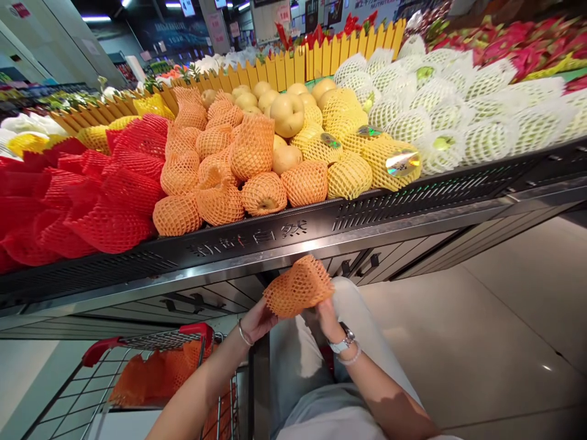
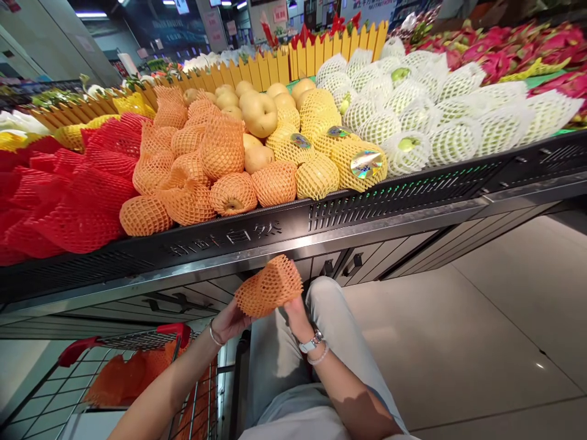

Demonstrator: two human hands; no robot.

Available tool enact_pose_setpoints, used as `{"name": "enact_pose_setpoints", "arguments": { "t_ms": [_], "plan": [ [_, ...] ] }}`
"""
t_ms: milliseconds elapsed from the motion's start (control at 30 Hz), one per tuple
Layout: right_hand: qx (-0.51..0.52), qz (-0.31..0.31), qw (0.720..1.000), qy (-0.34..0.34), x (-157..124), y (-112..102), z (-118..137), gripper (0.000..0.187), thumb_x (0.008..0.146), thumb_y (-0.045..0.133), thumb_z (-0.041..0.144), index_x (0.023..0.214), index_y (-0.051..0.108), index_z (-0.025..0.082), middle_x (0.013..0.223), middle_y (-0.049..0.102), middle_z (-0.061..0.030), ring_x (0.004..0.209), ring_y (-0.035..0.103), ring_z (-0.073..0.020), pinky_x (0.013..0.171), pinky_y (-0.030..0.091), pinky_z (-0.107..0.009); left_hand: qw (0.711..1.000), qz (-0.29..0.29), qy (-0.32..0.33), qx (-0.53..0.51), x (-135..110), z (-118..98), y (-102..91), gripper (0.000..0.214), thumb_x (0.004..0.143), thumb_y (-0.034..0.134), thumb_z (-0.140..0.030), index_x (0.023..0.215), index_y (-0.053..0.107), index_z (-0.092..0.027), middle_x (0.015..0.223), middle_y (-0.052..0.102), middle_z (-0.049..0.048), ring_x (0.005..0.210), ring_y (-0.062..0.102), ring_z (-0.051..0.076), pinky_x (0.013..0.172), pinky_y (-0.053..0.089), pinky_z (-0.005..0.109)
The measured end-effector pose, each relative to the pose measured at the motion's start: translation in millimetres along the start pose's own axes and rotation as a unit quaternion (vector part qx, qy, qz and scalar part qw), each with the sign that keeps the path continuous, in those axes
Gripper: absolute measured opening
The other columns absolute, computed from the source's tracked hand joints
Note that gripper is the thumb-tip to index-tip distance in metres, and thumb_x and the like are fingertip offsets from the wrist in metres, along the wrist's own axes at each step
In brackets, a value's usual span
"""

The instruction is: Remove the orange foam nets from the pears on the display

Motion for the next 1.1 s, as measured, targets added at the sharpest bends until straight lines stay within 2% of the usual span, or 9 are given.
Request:
{"name": "enact_pose_setpoints", "arguments": {
  "t_ms": [67, 133, 267, 533, 667, 800, 867, 967, 1100],
  "plan": [
    [0.039, -0.031, 0.997, -0.053, 9.0, -18.5, 21.6, 0.09, 0.075, 0.028, 0.083, 0.142, 0.032, 0.022, 0.144, 0.041, -0.0135, 0.135, 0.036, -0.03, 0.112, 0.03, -0.052, 0.999, -0.026, 0.023, 0.005, -0.7, -0.6, -1.4, 0.034, 0.073, 0.076, -0.029, 0.102, 0.067, -0.016, 0.105, 0.07, 0.0084, 0.101, 0.064, 0.022, 0.093, 0.048, 0.036],
    [0.056, -0.002, 0.994, -0.09, 17.5, -31.6, 41.2, 0.09, 0.074, 0.043, 0.079, 0.144, 0.029, 0.026, 0.149, 0.033, -0.0106, 0.139, 0.031, -0.0308, 0.115, 0.026, -0.05, 0.999, -0.04, 0.036, 0.004, -0.7, 0.3, -2.2, 0.033, 0.074, 0.075, -0.026, 0.104, 0.066, -0.018, 0.106, 0.07, 0.0074, 0.1, 0.064, 0.022, 0.093, 0.048, 0.037],
    [0.003, 0.089, 0.994, -0.058, 25.2, -38.6, 52.3, 0.079, 0.079, 0.048, 0.071, 0.143, 0.033, 0.027, 0.147, 0.036, -0.0093, 0.136, 0.035, -0.0303, 0.114, 0.027, -0.048, 0.999, -0.029, 0.023, -0.002, 1.2, 4.3, -3.5, 0.031, 0.075, 0.074, -0.027, 0.103, 0.067, -0.017, 0.105, 0.07, 0.0086, 0.099, 0.064, 0.023, 0.091, 0.049, 0.038],
    [-0.099, 0.057, 0.993, -0.022, 24.0, -34.4, 42.4, 0.048, 0.083, 0.06, 0.05, 0.123, 0.057, 0.024, 0.121, 0.054, -0.0099, 0.117, 0.051, -0.026, 0.105, 0.037, -0.043, 1.0, -0.019, -0.016, 0.012, 3.4, 14.6, -6.3, 0.032, 0.082, 0.065, -0.034, 0.107, 0.064, -0.014, 0.106, 0.07, 0.0107, 0.097, 0.065, 0.022, 0.089, 0.05, 0.037],
    [0.068, 0.0, 0.997, 0.022, 20.4, -26.3, 27.1, 0.056, 0.085, 0.043, 0.064, 0.122, 0.059, 0.025, 0.125, 0.055, -0.0087, 0.12, 0.05, -0.0262, 0.107, 0.035, -0.043, 0.999, -0.006, -0.046, -0.023, 4.3, 17.2, -2.3, 0.04, 0.086, 0.06, -0.038, 0.117, 0.059, -0.012, 0.111, 0.068, 0.0123, 0.101, 0.065, 0.022, 0.09, 0.05, 0.036],
    [0.216, -0.089, 0.965, 0.122, 3.5, -3.6, -12.3, 0.075, 0.084, 0.017, 0.076, 0.127, 0.052, 0.025, 0.126, 0.058, -0.0096, 0.12, 0.052, -0.0246, 0.102, 0.041, -0.044, 0.997, -0.018, -0.06, -0.039, 6.3, 16.0, -4.9, 0.049, 0.088, 0.056, -0.041, 0.126, 0.051, -0.01, 0.107, 0.069, 0.013, 0.098, 0.066, 0.021, 0.089, 0.051, 0.032],
    [0.191, -0.056, 0.97, 0.138, -5.8, 10.6, -26.4, 0.079, 0.073, 0.038, 0.082, 0.122, 0.053, 0.022, 0.122, 0.06, -0.0119, 0.118, 0.054, -0.0265, 0.1, 0.043, -0.044, 0.998, -0.008, -0.051, -0.036, 6.3, 14.4, -5.2, 0.051, 0.087, 0.057, -0.04, 0.127, 0.051, -0.009, 0.107, 0.069, 0.013, 0.098, 0.066, 0.021, 0.089, 0.051, 0.031],
    [0.151, -0.024, 0.977, 0.152, -13.8, 19.2, -33.8, 0.071, 0.06, 0.07, 0.068, 0.111, 0.057, 0.019, 0.112, 0.064, -0.0128, 0.106, 0.06, -0.0278, 0.094, 0.048, -0.044, 0.999, 0.006, -0.032, -0.027, 4.6, 12.2, -3.3, 0.044, 0.085, 0.061, -0.035, 0.121, 0.055, -0.01, 0.104, 0.071, 0.0115, 0.097, 0.067, 0.02, 0.086, 0.052, 0.029],
    [0.03, 0.023, 0.994, 0.105, -8.5, 14.2, -16.1, 0.061, 0.063, 0.074, 0.056, 0.109, 0.058, 0.019, 0.111, 0.064, -0.0132, 0.105, 0.059, -0.0292, 0.097, 0.045, -0.046, 0.999, 0.011, -0.034, -0.03, 2.2, 9.9, 0.1, 0.025, 0.085, 0.063, -0.03, 0.104, 0.064, -0.013, 0.093, 0.073, 0.0075, 0.087, 0.069, 0.017, 0.077, 0.055, 0.025]
  ]
}}
Point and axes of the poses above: each hand's wrist, its own x-axis towards the middle knuckle, its own y-axis out of the palm, z = x × y, the point moved 4 cm from there along x, towards the middle knuckle
